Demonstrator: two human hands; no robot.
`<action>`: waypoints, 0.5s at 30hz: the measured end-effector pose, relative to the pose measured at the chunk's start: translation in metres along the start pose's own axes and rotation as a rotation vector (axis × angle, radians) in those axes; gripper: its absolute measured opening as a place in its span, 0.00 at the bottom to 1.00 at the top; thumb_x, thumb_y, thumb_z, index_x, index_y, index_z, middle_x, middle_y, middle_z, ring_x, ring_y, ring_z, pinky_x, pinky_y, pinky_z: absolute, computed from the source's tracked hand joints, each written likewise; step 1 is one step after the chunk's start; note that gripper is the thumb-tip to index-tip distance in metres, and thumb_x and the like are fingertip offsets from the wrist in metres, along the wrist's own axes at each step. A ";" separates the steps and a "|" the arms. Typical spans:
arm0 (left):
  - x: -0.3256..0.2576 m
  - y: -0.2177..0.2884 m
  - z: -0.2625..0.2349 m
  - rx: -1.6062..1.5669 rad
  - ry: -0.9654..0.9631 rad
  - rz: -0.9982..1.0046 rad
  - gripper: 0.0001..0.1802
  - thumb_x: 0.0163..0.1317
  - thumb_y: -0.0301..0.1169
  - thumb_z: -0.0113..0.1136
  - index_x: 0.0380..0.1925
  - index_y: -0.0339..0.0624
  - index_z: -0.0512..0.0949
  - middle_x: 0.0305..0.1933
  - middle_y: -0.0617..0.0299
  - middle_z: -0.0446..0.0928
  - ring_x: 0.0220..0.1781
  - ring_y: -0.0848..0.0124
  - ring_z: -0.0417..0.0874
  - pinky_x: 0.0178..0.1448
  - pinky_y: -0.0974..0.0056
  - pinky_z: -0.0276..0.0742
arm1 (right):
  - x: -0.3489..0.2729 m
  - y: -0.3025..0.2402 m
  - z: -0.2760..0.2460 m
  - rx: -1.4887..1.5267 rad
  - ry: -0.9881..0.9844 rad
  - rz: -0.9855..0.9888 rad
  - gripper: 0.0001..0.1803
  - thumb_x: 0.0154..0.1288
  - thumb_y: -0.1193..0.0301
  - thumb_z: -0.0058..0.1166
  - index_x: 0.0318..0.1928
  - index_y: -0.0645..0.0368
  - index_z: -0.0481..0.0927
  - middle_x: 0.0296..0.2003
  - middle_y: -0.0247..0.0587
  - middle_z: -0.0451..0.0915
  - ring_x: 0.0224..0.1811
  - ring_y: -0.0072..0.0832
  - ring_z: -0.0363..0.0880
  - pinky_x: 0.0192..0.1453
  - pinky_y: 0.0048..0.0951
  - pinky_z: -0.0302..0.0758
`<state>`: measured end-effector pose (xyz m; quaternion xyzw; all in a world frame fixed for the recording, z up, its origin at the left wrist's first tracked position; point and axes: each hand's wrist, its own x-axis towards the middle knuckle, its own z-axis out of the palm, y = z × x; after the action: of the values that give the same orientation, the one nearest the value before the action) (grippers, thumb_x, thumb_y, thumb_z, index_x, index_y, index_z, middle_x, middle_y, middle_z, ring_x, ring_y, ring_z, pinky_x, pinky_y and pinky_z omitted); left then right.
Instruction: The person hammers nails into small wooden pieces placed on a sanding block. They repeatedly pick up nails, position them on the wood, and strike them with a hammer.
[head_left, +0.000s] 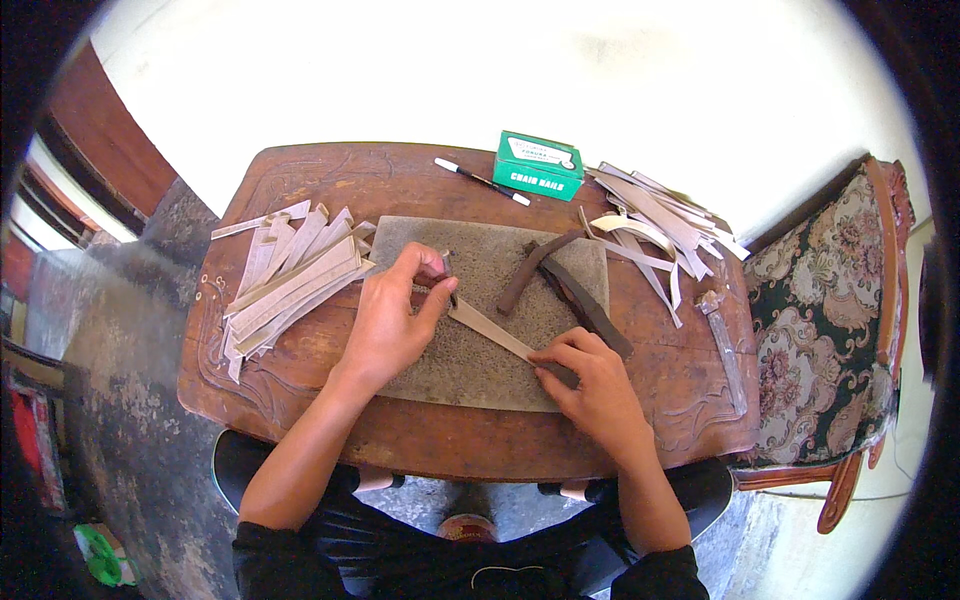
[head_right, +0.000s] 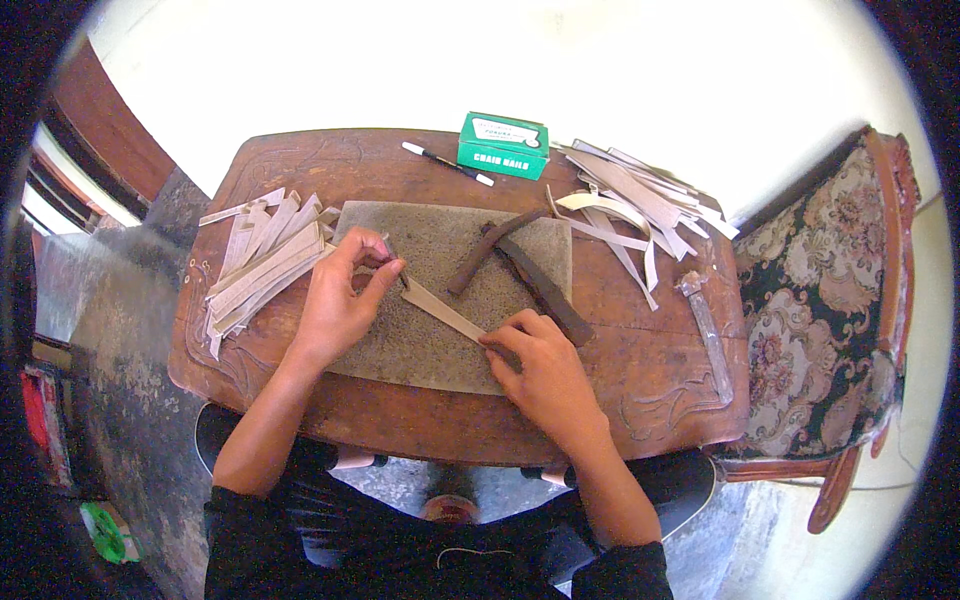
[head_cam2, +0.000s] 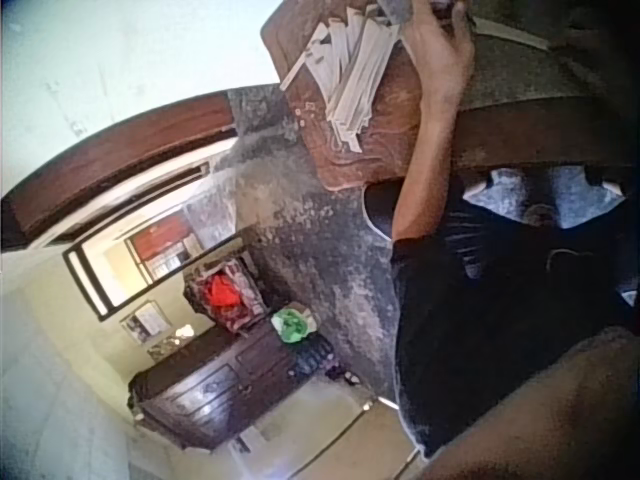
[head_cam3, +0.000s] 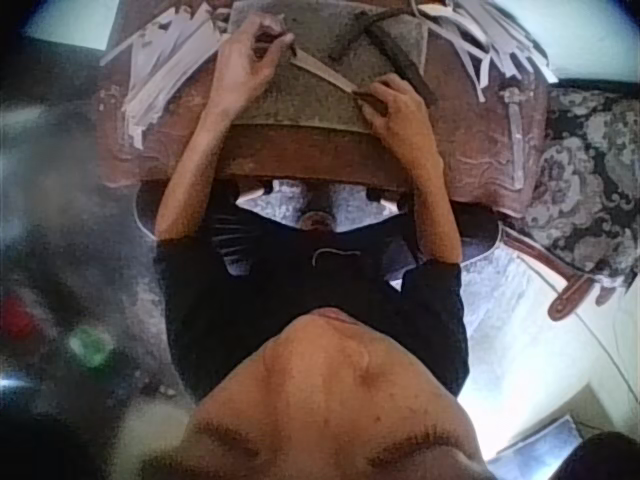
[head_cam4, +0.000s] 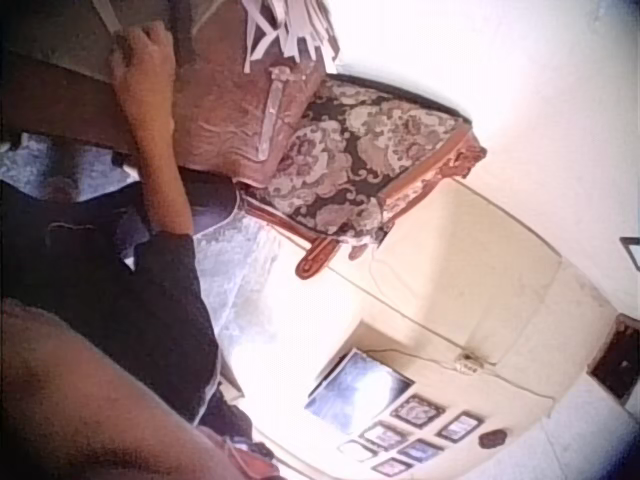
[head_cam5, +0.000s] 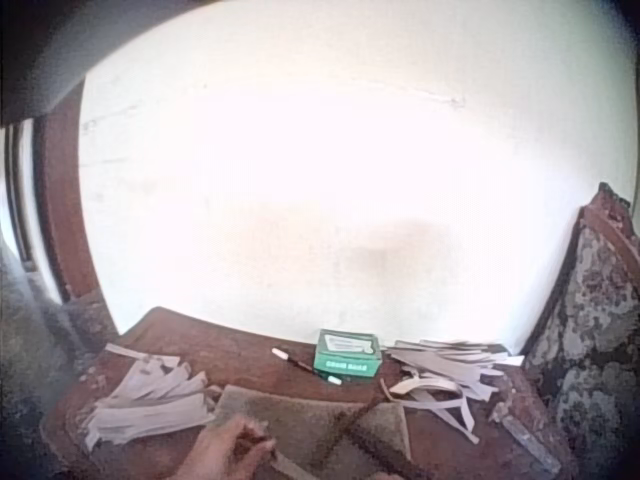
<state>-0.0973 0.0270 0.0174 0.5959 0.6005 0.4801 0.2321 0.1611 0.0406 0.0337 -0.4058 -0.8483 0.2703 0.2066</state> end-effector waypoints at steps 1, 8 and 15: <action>0.000 0.000 0.000 0.002 0.008 0.028 0.10 0.65 0.23 0.67 0.41 0.38 0.74 0.39 0.57 0.82 0.44 0.66 0.86 0.43 0.62 0.83 | 0.000 0.000 0.000 -0.001 -0.002 0.000 0.09 0.61 0.74 0.64 0.43 0.58 0.86 0.41 0.45 0.80 0.48 0.46 0.79 0.55 0.43 0.76; -0.010 -0.001 0.006 0.010 0.066 0.119 0.10 0.64 0.22 0.67 0.44 0.37 0.77 0.39 0.57 0.83 0.44 0.66 0.88 0.46 0.62 0.85 | 0.000 0.000 0.002 -0.021 -0.002 0.014 0.10 0.61 0.73 0.64 0.43 0.58 0.86 0.42 0.45 0.80 0.48 0.46 0.79 0.55 0.42 0.77; -0.014 -0.008 0.009 -0.028 0.079 0.256 0.10 0.64 0.19 0.65 0.45 0.34 0.83 0.44 0.52 0.85 0.42 0.62 0.88 0.45 0.63 0.83 | 0.006 -0.001 -0.012 -0.063 0.123 0.043 0.17 0.60 0.70 0.67 0.49 0.57 0.85 0.44 0.47 0.79 0.50 0.47 0.78 0.57 0.43 0.75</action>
<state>-0.0911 0.0174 0.0024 0.6449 0.5215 0.5372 0.1535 0.1640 0.0481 0.0447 -0.4460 -0.8333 0.2221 0.2396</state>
